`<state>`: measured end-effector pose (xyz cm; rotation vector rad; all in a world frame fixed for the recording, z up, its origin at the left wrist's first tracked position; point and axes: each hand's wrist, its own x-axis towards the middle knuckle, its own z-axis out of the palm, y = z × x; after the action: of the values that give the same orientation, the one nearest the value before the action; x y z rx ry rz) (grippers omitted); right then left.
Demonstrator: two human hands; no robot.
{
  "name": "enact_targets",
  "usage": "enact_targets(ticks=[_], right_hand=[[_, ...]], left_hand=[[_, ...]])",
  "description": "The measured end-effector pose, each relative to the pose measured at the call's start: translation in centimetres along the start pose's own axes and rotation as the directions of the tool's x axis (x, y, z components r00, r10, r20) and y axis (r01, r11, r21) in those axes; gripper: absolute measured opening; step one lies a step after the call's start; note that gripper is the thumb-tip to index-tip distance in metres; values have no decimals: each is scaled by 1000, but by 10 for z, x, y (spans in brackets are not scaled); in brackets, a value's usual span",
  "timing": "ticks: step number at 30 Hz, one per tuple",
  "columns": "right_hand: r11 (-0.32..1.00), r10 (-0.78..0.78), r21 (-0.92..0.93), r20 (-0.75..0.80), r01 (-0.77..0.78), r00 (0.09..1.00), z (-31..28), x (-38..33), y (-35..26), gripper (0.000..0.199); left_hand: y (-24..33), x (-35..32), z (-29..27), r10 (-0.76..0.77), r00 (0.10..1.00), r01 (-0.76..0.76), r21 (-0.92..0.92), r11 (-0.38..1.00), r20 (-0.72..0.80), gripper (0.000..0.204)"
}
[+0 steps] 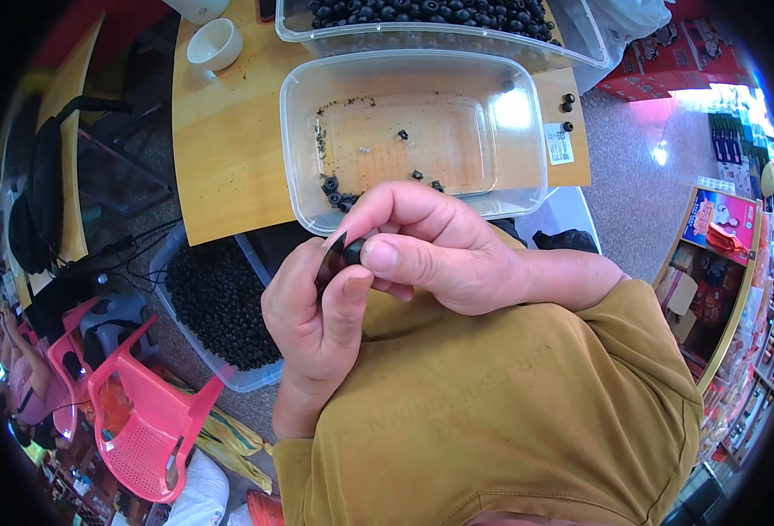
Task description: Manually sorting and inspecting black olives from a large bin into smaller containers.
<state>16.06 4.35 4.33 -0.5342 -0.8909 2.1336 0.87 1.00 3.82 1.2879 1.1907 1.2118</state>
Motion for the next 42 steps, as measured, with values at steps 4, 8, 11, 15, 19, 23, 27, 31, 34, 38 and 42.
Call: enact_targets(ticks=[4,8,11,15,19,23,27,31,34,38,42], right_hand=[[999,-9,50,-26,10,1000,0,0,2,18],[998,-39,46,-15,40,999,1,2,3,18],[999,-49,9,-6,49,999,1,2,2,19],[998,-68,-5,-7,68,998,1,3,3,20],[996,-88,8,7,88,996,0,4,3,22],[997,-71,11,-7,71,997,1,4,2,23],[997,-73,-9,-12,72,997,0,4,2,24],[996,-85,-12,-2,85,996,-1,3,2,24],[995,-95,-8,22,95,995,-1,3,1,22],[991,-116,-69,21,117,993,0,0,4,21],[967,-239,-82,14,239,971,2,2,14,22]], left_hand=[[-2,1,0,-24,1000,24,45,999,13,32],[0,1,3,-44,999,43,-11,999,-16,31],[-2,-2,4,-46,999,45,-21,999,-29,31],[-1,-4,4,-55,998,55,5,998,7,29],[-5,-4,3,-19,1000,19,44,999,-6,28],[-6,-3,6,-37,998,36,-31,999,-46,30],[-6,-2,4,-11,999,11,2,1000,-36,35],[-4,1,6,-23,1000,22,-61,998,-14,36],[-7,0,5,18,1000,-18,-23,1000,-9,36],[-8,-2,4,127,992,-129,133,983,22,29],[-7,-2,3,198,976,-213,218,952,88,27]])
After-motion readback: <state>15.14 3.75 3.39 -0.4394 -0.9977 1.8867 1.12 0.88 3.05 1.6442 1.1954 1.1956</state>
